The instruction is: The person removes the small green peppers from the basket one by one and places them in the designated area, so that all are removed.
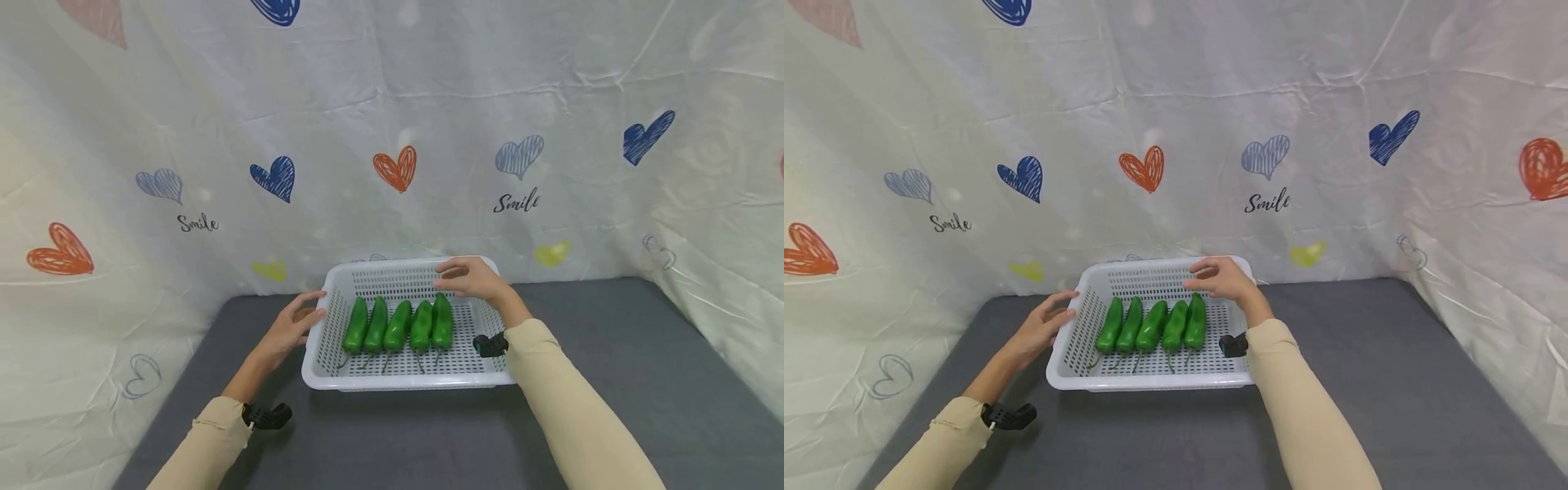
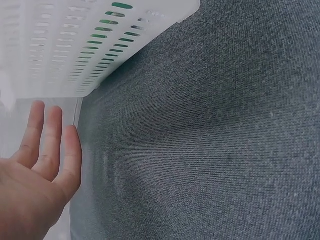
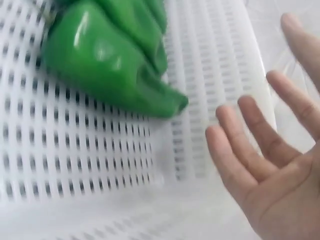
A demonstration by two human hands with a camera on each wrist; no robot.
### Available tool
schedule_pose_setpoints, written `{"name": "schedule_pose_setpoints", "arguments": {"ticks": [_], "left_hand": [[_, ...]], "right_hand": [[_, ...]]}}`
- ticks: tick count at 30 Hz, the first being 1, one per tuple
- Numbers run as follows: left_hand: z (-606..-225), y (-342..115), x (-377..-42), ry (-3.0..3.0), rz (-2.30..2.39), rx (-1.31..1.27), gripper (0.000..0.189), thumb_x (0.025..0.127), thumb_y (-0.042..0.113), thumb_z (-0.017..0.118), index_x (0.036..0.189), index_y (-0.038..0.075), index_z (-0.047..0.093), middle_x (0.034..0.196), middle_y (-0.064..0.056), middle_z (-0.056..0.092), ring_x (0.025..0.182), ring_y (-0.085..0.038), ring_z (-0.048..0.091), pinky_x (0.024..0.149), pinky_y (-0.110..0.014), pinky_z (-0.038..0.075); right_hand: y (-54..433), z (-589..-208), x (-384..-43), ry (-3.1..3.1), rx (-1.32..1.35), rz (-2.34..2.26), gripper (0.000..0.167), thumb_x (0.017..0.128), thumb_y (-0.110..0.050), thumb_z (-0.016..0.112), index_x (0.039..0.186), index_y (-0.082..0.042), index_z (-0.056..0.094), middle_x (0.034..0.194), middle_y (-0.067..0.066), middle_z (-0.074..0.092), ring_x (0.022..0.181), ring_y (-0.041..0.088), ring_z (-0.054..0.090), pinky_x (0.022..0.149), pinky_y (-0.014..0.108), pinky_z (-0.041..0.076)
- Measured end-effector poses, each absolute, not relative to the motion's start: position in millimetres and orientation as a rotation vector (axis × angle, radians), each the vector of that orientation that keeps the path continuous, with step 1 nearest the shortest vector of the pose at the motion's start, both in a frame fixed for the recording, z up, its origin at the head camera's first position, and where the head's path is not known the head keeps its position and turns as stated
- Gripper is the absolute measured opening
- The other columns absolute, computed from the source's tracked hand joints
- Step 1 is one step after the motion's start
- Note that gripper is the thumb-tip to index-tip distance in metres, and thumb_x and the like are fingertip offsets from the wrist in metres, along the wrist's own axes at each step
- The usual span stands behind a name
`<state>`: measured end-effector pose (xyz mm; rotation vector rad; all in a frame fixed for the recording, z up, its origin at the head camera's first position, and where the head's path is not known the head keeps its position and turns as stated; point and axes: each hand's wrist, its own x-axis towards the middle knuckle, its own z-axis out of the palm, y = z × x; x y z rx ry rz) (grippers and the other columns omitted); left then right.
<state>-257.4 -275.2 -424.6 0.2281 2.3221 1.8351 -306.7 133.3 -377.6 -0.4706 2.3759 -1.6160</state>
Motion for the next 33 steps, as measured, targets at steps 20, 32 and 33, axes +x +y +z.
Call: {"name": "schedule_pose_setpoints", "arguments": {"ticks": [20,32,33], "left_hand": [[-426.2,-276.7,-258.4,2.322,1.823,0.213,0.058,0.104,0.032,0.063,0.154,0.017,0.039,0.148,-0.024,0.045,0.123,-0.038,0.056,0.089,-0.054,0.052],[-428.1,-276.1,-259.3,2.318,1.83,0.225,0.057,0.104,0.031,0.062,0.154,0.018,0.039,0.149,-0.024,0.045,0.123,-0.039,0.056,0.089,-0.055,0.053],[-428.4,-276.0,-259.5,2.319,1.829,0.225,0.056,0.104,0.031,0.062,0.154,0.018,0.039,0.149,-0.024,0.045,0.123,-0.039,0.056,0.089,-0.055,0.053]], "right_hand": [[117.0,-399.3,-316.3,2.429,-0.178,-1.566,0.056,0.09,-0.025,0.082,0.138,-0.003,0.062,0.132,0.025,0.061,0.103,0.04,0.065,0.086,0.051,0.053],[114.0,-407.5,-317.7,2.468,-0.148,-1.423,0.058,0.085,-0.022,0.087,0.135,-0.004,0.064,0.147,0.022,0.046,0.1,0.036,0.063,0.082,0.047,0.055],[113.8,-408.3,-317.7,2.468,-0.149,-1.416,0.058,0.084,-0.022,0.087,0.135,-0.004,0.065,0.147,0.022,0.046,0.102,0.036,0.063,0.083,0.047,0.055]]}}
